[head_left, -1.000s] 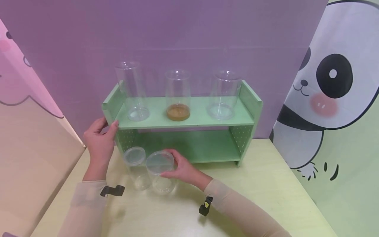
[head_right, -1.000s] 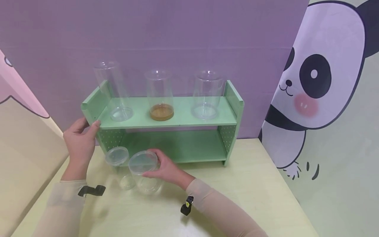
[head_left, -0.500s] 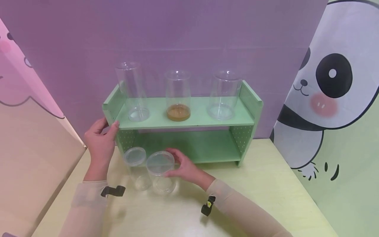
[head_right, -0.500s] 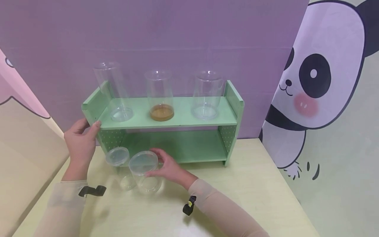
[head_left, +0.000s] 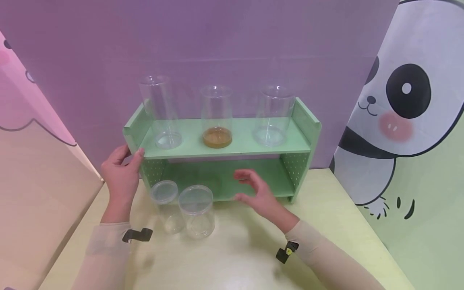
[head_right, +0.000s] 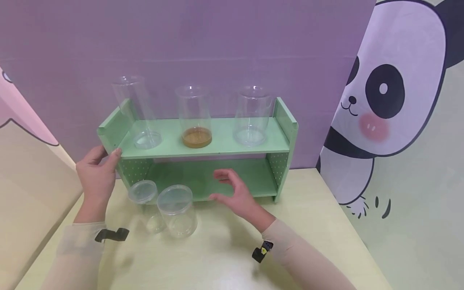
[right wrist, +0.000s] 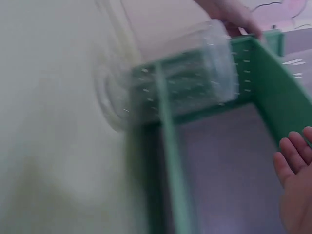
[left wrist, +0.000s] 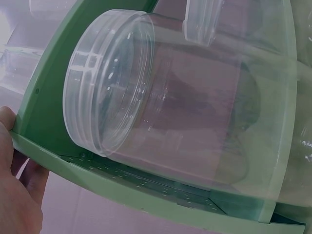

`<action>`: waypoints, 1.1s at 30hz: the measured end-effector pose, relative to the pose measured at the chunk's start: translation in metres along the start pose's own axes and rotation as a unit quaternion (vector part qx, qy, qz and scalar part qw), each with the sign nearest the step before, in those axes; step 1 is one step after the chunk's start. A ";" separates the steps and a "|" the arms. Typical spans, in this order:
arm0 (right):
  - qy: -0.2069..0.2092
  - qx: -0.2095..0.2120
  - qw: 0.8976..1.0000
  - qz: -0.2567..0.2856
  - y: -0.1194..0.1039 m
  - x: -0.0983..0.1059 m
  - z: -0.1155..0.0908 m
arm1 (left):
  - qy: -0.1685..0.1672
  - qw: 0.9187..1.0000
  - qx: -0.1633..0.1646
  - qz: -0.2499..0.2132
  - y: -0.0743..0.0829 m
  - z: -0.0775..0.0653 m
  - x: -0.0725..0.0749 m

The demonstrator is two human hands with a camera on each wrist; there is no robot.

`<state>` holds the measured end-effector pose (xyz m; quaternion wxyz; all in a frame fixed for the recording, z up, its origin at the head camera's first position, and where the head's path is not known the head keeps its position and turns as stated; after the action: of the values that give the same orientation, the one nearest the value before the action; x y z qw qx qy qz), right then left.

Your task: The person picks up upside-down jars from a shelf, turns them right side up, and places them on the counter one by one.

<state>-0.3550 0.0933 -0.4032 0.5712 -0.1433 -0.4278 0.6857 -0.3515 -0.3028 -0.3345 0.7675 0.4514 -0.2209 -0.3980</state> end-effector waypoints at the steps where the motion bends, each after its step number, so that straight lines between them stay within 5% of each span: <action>1: 0.017 0.022 0.999 -0.017 -0.007 0.010 0.000 | 0.000 1.000 -0.001 0.000 0.000 0.000 0.000; 5: 0.098 0.097 0.988 -0.070 -0.039 0.050 0.003 | 0.003 1.000 0.000 0.000 -0.001 0.001 0.001; 9: 0.172 0.126 0.971 -0.110 -0.062 0.086 0.005 | 0.002 1.000 0.001 -0.006 -0.001 0.002 0.001; 19: 0.220 0.095 0.939 -0.248 -0.085 0.132 0.030 | 0.006 1.000 0.005 -0.001 0.000 0.001 0.002; 27: 0.219 -0.008 0.949 -0.227 -0.071 0.148 0.053 | 0.007 1.000 -0.005 -0.003 0.002 -0.001 0.000; 33: 0.175 -0.080 0.961 -0.196 -0.058 0.153 0.067 | 0.004 1.000 -0.006 -0.007 0.001 -0.001 -0.001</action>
<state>-0.4092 0.2024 -0.2751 0.7471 -0.2195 -0.3947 0.4876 -0.3506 -0.3009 -0.3340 0.7683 0.4500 -0.2117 -0.4029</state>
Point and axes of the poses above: each hand's wrist, its own z-axis towards the middle knuckle, its own x-axis out of the back of the hand, y = z × x, the point moved 8 cm from there along z, towards the middle knuckle, and after that the axes turned 7 degrees about x, right-handed, at the moved point
